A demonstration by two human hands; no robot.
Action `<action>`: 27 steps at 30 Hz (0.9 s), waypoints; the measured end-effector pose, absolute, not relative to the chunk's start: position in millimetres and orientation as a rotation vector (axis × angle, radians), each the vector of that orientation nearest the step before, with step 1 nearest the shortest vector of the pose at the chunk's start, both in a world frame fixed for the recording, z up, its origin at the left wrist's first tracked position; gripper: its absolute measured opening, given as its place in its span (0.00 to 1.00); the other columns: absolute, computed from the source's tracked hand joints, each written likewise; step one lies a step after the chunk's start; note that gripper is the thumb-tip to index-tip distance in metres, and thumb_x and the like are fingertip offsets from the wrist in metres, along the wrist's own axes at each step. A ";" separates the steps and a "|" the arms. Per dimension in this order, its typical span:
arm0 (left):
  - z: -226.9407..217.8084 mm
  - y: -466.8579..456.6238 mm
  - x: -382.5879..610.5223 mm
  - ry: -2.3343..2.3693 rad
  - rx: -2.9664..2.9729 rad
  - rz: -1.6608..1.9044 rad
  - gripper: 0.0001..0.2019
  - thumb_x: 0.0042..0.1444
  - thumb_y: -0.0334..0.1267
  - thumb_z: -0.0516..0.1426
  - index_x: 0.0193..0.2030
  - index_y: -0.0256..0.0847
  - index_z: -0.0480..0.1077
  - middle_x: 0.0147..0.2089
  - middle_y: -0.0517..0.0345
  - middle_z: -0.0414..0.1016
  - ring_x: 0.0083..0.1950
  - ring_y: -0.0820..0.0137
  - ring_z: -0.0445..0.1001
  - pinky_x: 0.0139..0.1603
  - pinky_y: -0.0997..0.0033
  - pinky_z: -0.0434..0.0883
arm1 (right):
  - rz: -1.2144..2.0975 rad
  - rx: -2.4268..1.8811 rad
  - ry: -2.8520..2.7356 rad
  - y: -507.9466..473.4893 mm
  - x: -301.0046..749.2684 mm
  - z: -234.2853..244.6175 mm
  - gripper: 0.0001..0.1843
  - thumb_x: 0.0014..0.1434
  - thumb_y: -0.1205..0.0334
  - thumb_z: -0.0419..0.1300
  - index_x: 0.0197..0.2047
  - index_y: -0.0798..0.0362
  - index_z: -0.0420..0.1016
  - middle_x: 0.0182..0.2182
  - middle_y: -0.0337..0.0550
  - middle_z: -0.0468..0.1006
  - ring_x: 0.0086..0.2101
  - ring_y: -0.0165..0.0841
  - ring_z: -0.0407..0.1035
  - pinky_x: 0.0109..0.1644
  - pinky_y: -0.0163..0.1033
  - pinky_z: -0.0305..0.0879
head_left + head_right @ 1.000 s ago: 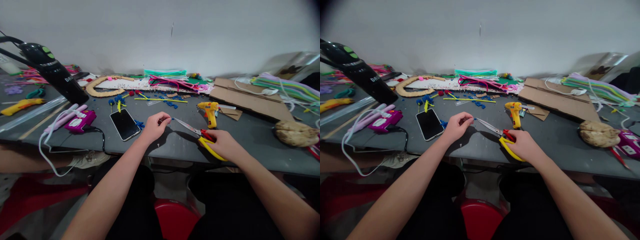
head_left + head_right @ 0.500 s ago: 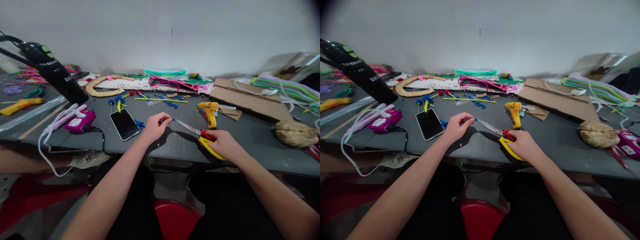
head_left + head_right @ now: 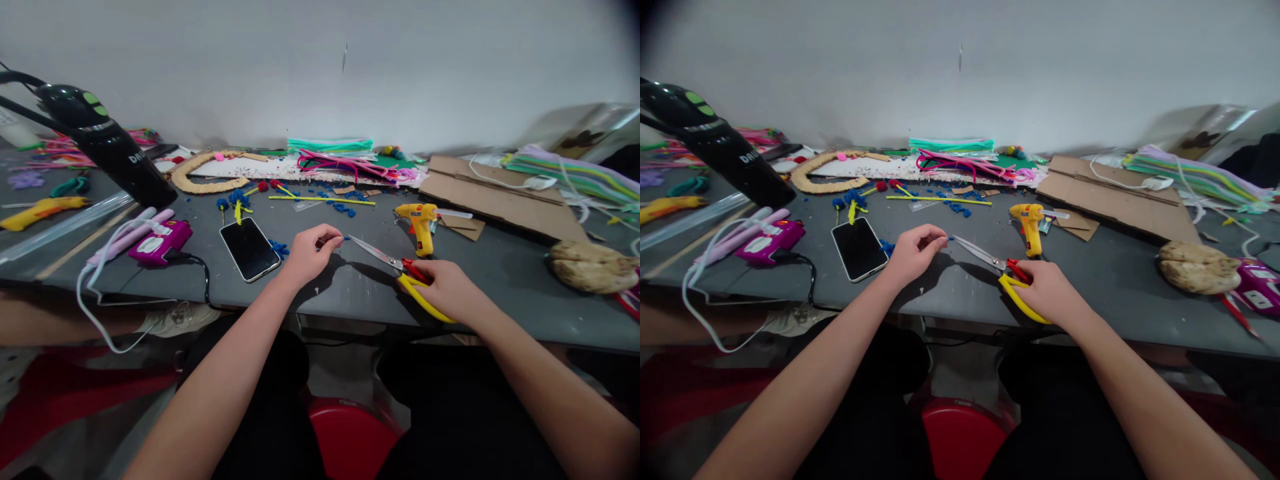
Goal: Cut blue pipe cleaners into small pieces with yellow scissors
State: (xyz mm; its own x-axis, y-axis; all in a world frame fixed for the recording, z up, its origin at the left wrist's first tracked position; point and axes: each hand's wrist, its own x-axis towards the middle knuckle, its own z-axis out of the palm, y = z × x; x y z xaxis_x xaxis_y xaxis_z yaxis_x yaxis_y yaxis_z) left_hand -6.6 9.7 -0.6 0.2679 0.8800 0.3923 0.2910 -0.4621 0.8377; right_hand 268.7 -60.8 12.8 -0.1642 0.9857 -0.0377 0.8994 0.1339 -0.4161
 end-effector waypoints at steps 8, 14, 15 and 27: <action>0.6 9.6 -6.1 1.061 1.912 1.183 0.07 0.59 0.39 0.57 0.36 0.37 0.73 0.32 0.55 0.78 0.33 0.72 0.74 0.35 0.73 0.71 | 0.495 -1.869 -2.189 -61.3 265.0 17.6 0.14 0.53 0.51 0.56 0.30 0.52 0.75 0.21 0.39 0.70 0.25 0.32 0.59 0.29 0.38 0.51; 0.8 9.4 -5.9 1.050 1.908 1.185 0.07 0.59 0.39 0.57 0.36 0.37 0.73 0.32 0.55 0.78 0.32 0.73 0.74 0.35 0.73 0.71 | 0.485 -1.813 -2.180 -60.5 265.6 17.2 0.15 0.53 0.50 0.56 0.31 0.53 0.77 0.22 0.42 0.72 0.25 0.33 0.60 0.28 0.37 0.52; 0.8 9.4 -5.8 1.048 1.905 1.184 0.07 0.59 0.38 0.57 0.36 0.37 0.73 0.32 0.56 0.77 0.32 0.73 0.74 0.35 0.74 0.71 | 0.484 -1.816 -2.177 -60.2 265.7 17.0 0.15 0.52 0.50 0.57 0.31 0.53 0.77 0.22 0.42 0.72 0.25 0.33 0.60 0.28 0.37 0.52; 0.1 9.8 -6.1 1.046 1.891 1.204 0.07 0.59 0.38 0.57 0.36 0.38 0.73 0.32 0.57 0.77 0.32 0.73 0.74 0.34 0.75 0.70 | 0.541 -1.889 -2.126 -61.6 265.5 15.6 0.14 0.53 0.50 0.57 0.27 0.52 0.71 0.22 0.37 0.67 0.25 0.30 0.57 0.28 0.36 0.51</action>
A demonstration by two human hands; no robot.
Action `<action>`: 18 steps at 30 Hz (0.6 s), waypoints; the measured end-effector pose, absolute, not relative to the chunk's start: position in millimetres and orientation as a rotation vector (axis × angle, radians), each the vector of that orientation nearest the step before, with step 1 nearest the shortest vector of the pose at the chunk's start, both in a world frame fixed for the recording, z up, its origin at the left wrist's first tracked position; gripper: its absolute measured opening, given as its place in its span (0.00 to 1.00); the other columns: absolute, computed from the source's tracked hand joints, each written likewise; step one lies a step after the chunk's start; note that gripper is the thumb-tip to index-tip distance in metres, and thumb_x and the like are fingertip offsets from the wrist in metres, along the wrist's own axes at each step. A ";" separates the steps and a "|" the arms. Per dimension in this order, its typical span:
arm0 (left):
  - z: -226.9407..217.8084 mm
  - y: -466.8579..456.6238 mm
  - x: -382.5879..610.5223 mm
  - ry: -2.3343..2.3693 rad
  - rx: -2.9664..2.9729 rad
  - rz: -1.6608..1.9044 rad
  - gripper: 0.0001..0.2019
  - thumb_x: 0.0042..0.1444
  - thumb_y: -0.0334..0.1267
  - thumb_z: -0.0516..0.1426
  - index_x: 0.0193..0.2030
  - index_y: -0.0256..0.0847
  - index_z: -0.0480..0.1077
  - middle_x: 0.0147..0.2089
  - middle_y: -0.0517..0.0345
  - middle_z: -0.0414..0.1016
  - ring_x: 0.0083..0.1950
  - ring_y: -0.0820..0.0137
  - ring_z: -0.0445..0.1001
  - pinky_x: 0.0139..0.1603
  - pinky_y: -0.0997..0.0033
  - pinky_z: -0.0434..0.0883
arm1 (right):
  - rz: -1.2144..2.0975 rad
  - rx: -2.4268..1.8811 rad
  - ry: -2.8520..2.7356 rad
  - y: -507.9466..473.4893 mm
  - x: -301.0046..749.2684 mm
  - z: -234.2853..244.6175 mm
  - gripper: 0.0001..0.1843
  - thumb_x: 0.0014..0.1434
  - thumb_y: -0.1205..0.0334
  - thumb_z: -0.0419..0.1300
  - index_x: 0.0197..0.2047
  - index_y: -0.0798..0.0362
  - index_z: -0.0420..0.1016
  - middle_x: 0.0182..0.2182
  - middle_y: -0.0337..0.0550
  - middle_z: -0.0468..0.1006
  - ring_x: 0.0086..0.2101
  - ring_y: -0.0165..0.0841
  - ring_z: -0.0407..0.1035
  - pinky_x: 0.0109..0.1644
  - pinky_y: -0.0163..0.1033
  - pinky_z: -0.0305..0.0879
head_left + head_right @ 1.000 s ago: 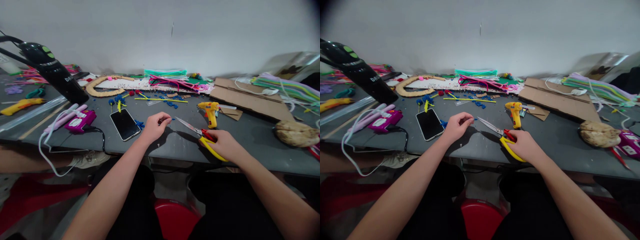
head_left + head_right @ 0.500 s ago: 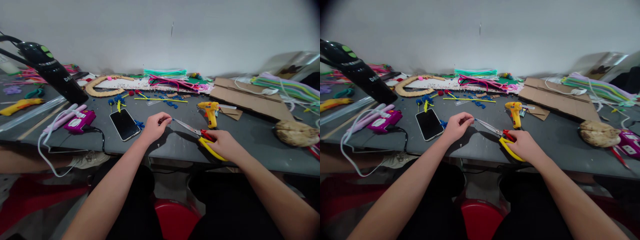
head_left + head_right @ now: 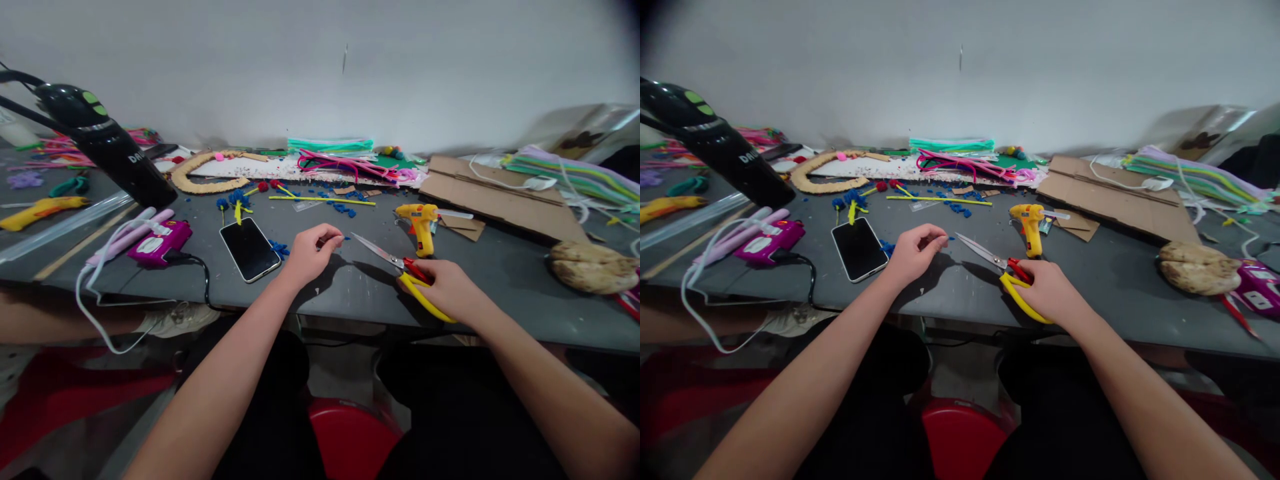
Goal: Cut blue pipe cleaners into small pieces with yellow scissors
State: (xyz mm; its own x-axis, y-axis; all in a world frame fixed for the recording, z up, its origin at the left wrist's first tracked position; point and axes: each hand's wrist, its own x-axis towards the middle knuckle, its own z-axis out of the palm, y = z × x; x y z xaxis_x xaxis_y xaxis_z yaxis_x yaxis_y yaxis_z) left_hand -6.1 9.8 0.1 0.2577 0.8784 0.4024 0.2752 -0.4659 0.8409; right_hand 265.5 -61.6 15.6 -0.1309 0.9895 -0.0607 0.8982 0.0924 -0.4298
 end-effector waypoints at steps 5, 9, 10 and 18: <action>0.2 9.6 -5.1 1.044 1.882 1.199 0.08 0.60 0.40 0.57 0.37 0.38 0.73 0.32 0.57 0.77 0.32 0.73 0.74 0.35 0.75 0.70 | 0.518 -1.882 -2.161 -61.3 266.7 14.3 0.12 0.53 0.52 0.57 0.27 0.52 0.72 0.22 0.37 0.67 0.25 0.30 0.56 0.28 0.37 0.51; 0.1 9.5 -4.9 1.050 1.899 1.181 0.10 0.60 0.42 0.56 0.37 0.38 0.73 0.32 0.56 0.77 0.32 0.73 0.73 0.34 0.75 0.70 | 0.511 -1.865 -2.166 -61.0 267.0 15.7 0.14 0.53 0.51 0.56 0.29 0.53 0.74 0.22 0.39 0.70 0.25 0.31 0.58 0.28 0.37 0.51; 0.2 9.4 -4.8 1.052 1.904 1.180 0.10 0.60 0.42 0.56 0.37 0.38 0.73 0.32 0.56 0.77 0.32 0.73 0.73 0.34 0.75 0.70 | 0.510 -1.857 -2.166 -60.8 266.9 16.3 0.14 0.53 0.51 0.56 0.30 0.53 0.75 0.22 0.40 0.71 0.25 0.32 0.59 0.29 0.37 0.52; 2.4 8.4 -4.8 1.058 1.898 1.175 0.12 0.61 0.44 0.54 0.36 0.37 0.72 0.30 0.56 0.75 0.30 0.73 0.71 0.32 0.75 0.67 | 0.488 -1.873 -2.136 -60.1 264.5 17.5 0.15 0.54 0.50 0.56 0.27 0.52 0.71 0.22 0.39 0.70 0.25 0.31 0.59 0.29 0.36 0.53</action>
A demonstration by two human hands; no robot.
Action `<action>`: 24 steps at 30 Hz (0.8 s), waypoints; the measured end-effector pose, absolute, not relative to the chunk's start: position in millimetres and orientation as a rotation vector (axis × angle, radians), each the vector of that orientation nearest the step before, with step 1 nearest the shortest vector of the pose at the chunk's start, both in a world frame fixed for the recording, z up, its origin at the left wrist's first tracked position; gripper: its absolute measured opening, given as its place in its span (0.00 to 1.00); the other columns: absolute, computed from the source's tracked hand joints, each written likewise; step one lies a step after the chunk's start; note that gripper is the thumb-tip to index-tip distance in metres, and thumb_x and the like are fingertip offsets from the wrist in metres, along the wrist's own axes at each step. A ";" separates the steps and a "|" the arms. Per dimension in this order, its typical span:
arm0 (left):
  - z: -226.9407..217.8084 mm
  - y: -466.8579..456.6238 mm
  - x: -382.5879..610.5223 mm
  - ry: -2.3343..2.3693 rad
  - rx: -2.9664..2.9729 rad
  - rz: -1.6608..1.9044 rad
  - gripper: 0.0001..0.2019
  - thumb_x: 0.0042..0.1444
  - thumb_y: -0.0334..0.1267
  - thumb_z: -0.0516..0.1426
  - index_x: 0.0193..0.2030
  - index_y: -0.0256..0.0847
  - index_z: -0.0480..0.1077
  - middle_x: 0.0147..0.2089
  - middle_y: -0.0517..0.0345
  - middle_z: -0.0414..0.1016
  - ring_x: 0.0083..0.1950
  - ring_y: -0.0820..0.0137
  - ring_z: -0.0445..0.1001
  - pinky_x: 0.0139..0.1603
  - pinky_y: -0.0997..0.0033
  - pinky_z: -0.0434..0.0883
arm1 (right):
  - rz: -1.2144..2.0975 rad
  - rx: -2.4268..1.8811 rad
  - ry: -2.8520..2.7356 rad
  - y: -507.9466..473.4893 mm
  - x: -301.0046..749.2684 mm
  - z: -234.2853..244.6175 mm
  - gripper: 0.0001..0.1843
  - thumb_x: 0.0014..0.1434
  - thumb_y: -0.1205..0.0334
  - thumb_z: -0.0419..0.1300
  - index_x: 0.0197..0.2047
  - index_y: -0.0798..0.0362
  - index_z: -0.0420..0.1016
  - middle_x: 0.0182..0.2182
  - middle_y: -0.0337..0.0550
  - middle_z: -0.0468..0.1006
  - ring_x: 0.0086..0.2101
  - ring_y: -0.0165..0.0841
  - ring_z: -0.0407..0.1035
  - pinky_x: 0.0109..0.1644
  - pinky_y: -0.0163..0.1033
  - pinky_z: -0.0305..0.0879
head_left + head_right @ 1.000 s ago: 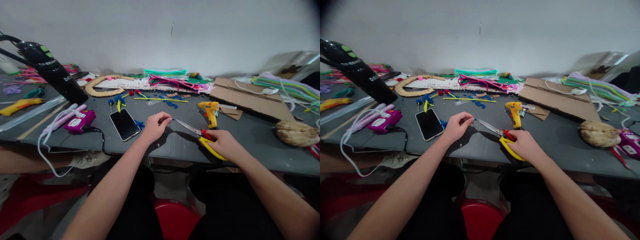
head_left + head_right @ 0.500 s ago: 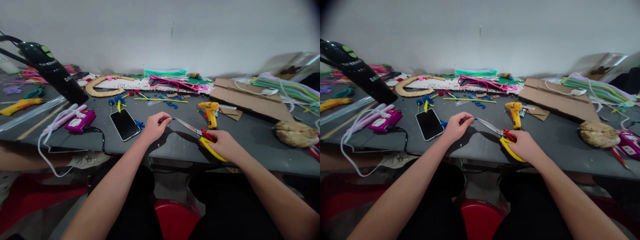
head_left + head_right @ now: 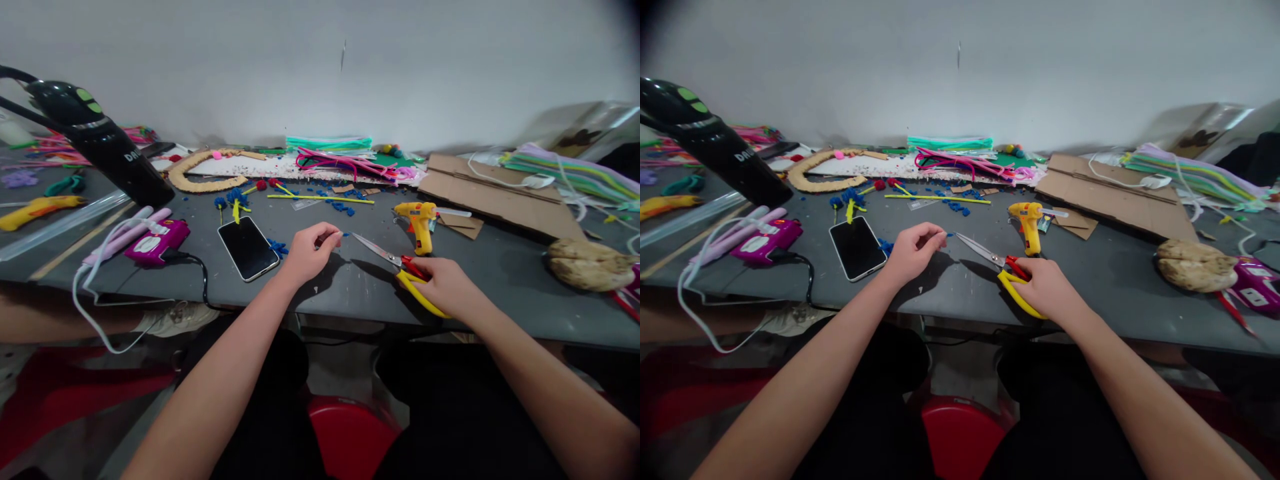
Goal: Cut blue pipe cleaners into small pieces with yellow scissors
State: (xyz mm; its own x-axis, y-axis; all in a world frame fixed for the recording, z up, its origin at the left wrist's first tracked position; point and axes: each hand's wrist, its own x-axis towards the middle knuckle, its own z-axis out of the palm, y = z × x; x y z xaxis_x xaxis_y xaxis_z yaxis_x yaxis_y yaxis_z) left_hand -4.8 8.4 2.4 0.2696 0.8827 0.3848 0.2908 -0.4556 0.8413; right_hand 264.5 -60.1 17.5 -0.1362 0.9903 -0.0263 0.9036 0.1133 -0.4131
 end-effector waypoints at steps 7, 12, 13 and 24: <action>4.0 7.9 -6.1 1.054 1.887 1.147 0.13 0.62 0.43 0.54 0.32 0.37 0.72 0.27 0.58 0.73 0.29 0.74 0.68 0.31 0.74 0.64 | 0.533 -1.870 -2.128 -63.6 263.4 19.7 0.15 0.54 0.49 0.57 0.27 0.52 0.70 0.22 0.38 0.68 0.25 0.30 0.58 0.28 0.35 0.52; 4.8 7.7 -6.9 1.059 1.923 1.105 0.14 0.62 0.43 0.53 0.31 0.37 0.71 0.27 0.59 0.72 0.28 0.74 0.66 0.30 0.74 0.62 | 0.542 -1.864 -2.133 -63.9 263.8 20.6 0.16 0.55 0.48 0.57 0.26 0.52 0.68 0.21 0.37 0.67 0.25 0.30 0.56 0.28 0.35 0.52; 4.6 7.7 -7.1 1.059 1.931 1.098 0.14 0.62 0.43 0.53 0.31 0.37 0.71 0.27 0.59 0.72 0.28 0.74 0.66 0.30 0.74 0.62 | 0.544 -1.862 -2.137 -63.8 264.2 20.3 0.16 0.55 0.48 0.57 0.26 0.52 0.68 0.21 0.37 0.67 0.25 0.30 0.56 0.28 0.35 0.52; 4.1 8.3 -6.3 1.055 1.960 1.118 0.13 0.61 0.44 0.53 0.32 0.38 0.72 0.27 0.58 0.73 0.29 0.72 0.69 0.31 0.73 0.64 | 0.512 -1.824 -2.174 -63.6 265.5 20.2 0.13 0.53 0.51 0.56 0.30 0.52 0.73 0.22 0.39 0.70 0.25 0.32 0.59 0.29 0.37 0.53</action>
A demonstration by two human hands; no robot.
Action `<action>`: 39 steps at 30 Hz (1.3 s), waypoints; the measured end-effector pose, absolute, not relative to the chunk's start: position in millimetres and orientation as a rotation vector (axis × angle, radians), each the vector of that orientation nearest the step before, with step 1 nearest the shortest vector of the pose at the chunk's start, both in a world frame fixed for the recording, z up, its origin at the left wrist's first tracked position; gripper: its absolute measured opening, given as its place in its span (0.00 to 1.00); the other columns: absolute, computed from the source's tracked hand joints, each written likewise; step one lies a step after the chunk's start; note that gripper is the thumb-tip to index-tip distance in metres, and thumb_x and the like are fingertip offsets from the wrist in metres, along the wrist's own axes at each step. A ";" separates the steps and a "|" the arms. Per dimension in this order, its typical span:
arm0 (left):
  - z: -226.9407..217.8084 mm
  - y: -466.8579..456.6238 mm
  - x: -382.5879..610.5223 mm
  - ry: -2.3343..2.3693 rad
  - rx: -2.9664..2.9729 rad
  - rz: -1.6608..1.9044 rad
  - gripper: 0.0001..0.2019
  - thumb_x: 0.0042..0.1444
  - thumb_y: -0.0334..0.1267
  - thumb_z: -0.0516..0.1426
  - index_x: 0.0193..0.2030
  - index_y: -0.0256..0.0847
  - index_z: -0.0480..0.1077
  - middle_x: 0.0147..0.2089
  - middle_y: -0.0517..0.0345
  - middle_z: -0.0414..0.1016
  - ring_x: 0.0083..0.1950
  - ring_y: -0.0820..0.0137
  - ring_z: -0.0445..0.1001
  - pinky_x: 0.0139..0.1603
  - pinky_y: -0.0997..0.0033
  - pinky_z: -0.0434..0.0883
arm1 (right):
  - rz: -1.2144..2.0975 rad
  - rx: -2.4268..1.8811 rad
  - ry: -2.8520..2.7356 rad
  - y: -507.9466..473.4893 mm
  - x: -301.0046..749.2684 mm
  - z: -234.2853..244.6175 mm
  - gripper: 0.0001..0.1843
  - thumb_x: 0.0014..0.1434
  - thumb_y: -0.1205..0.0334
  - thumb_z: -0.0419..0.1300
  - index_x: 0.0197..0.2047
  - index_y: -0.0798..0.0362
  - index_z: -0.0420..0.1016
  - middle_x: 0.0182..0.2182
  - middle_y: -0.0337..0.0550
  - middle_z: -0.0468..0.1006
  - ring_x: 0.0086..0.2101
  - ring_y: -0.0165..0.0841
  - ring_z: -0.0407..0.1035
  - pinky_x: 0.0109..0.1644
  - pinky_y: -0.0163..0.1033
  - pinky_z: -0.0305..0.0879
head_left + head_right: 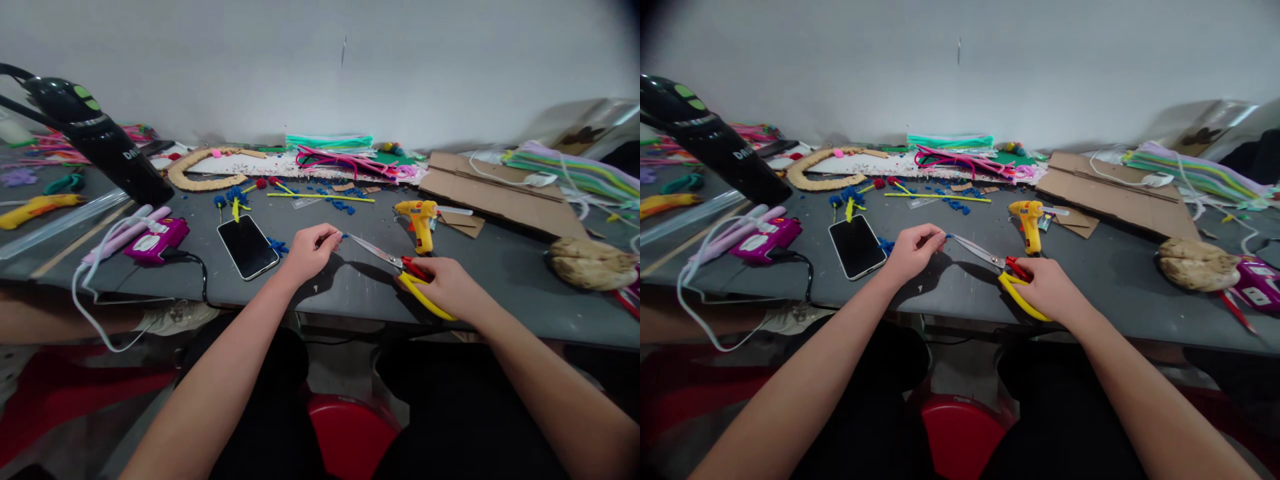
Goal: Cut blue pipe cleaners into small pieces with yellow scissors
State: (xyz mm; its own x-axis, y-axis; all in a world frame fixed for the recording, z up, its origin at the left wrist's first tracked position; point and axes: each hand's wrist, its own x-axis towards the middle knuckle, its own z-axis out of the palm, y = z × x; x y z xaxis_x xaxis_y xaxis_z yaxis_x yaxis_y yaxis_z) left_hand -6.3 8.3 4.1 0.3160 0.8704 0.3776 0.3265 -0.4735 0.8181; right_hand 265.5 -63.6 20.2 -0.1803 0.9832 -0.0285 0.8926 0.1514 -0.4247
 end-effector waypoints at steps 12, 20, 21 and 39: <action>4.7 7.5 -6.6 1.052 1.960 1.114 0.12 0.61 0.42 0.53 0.31 0.38 0.71 0.27 0.58 0.73 0.29 0.73 0.68 0.31 0.73 0.64 | 0.539 -1.817 -2.160 -62.3 266.5 18.1 0.14 0.54 0.49 0.56 0.29 0.52 0.73 0.23 0.40 0.70 0.25 0.32 0.59 0.28 0.37 0.53; 5.3 8.5 -8.8 1.079 1.971 1.124 0.14 0.62 0.43 0.52 0.31 0.38 0.71 0.27 0.59 0.72 0.28 0.73 0.66 0.30 0.73 0.62 | 0.548 -1.851 -2.157 -61.9 265.9 19.0 0.17 0.54 0.46 0.57 0.27 0.52 0.69 0.22 0.38 0.67 0.25 0.30 0.57 0.27 0.35 0.51; 5.3 8.7 -8.7 1.082 1.966 1.133 0.13 0.62 0.43 0.53 0.31 0.38 0.71 0.27 0.59 0.72 0.28 0.73 0.66 0.30 0.73 0.62 | 0.550 -1.855 -2.159 -62.0 265.6 19.7 0.17 0.54 0.46 0.57 0.27 0.52 0.70 0.22 0.39 0.68 0.25 0.30 0.57 0.27 0.36 0.51; 4.4 8.9 -9.7 1.087 1.986 1.110 0.17 0.65 0.44 0.49 0.28 0.38 0.66 0.26 0.60 0.68 0.29 0.73 0.65 0.33 0.72 0.61 | 0.543 -1.867 -2.171 -61.4 265.8 19.2 0.11 0.54 0.54 0.56 0.30 0.52 0.72 0.24 0.39 0.70 0.26 0.32 0.60 0.29 0.37 0.53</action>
State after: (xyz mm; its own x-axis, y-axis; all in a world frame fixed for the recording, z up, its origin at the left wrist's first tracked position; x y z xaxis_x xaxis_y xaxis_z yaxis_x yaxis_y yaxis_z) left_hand -9.7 8.9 4.4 0.3114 0.8716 0.3785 0.3604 -0.4769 0.8017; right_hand 265.8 -61.4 19.2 -0.1644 0.9840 -0.0682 0.9002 0.1214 -0.4183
